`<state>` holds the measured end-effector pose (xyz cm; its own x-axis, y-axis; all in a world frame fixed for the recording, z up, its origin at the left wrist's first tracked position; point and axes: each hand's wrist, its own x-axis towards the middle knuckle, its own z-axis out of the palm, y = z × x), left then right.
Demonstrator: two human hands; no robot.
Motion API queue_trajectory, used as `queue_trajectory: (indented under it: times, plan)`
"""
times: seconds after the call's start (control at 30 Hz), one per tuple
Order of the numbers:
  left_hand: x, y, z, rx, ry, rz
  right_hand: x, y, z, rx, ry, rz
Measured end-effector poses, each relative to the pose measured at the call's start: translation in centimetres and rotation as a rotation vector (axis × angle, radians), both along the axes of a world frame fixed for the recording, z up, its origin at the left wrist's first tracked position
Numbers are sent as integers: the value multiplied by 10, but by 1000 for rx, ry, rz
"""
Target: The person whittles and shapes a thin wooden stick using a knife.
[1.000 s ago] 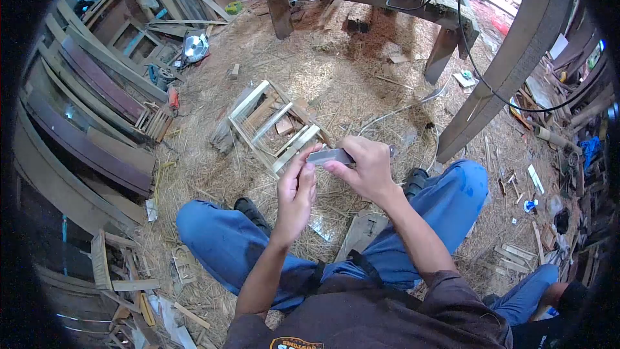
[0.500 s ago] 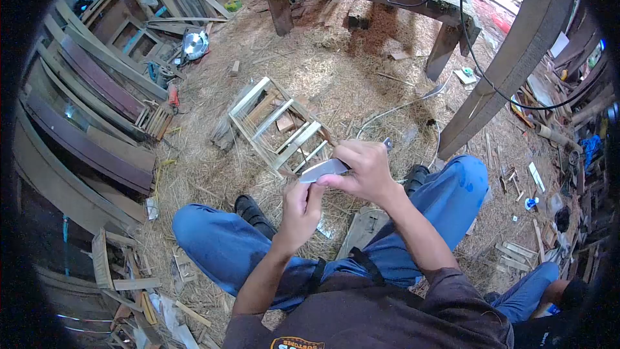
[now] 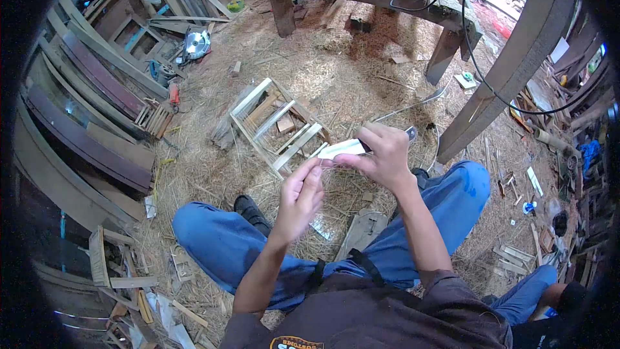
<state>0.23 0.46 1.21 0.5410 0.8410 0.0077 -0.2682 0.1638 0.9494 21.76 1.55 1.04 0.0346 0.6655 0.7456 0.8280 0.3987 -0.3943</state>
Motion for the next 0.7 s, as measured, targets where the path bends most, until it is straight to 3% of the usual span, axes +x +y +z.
queue_trajectory:
  times: [0.17, 0.27, 0.4, 0.53, 0.7]
  plan:
    - [-18, 2, -8, 73, 44, 50, 49, 14, 13, -185, 335, -423]
    - [-17, 8, -2, 62, -33, 118, 24, -5, 1, -148, 44, -218]
    - [-10, 5, -11, 168, 46, 155, -15, -2, -8, -66, 77, 148]
    - [-3, 4, -17, 301, 212, 307, -28, 3, -12, -73, 74, 227]
    - [0, 4, -29, 514, 348, 301, -36, 3, -14, -20, 46, 277]
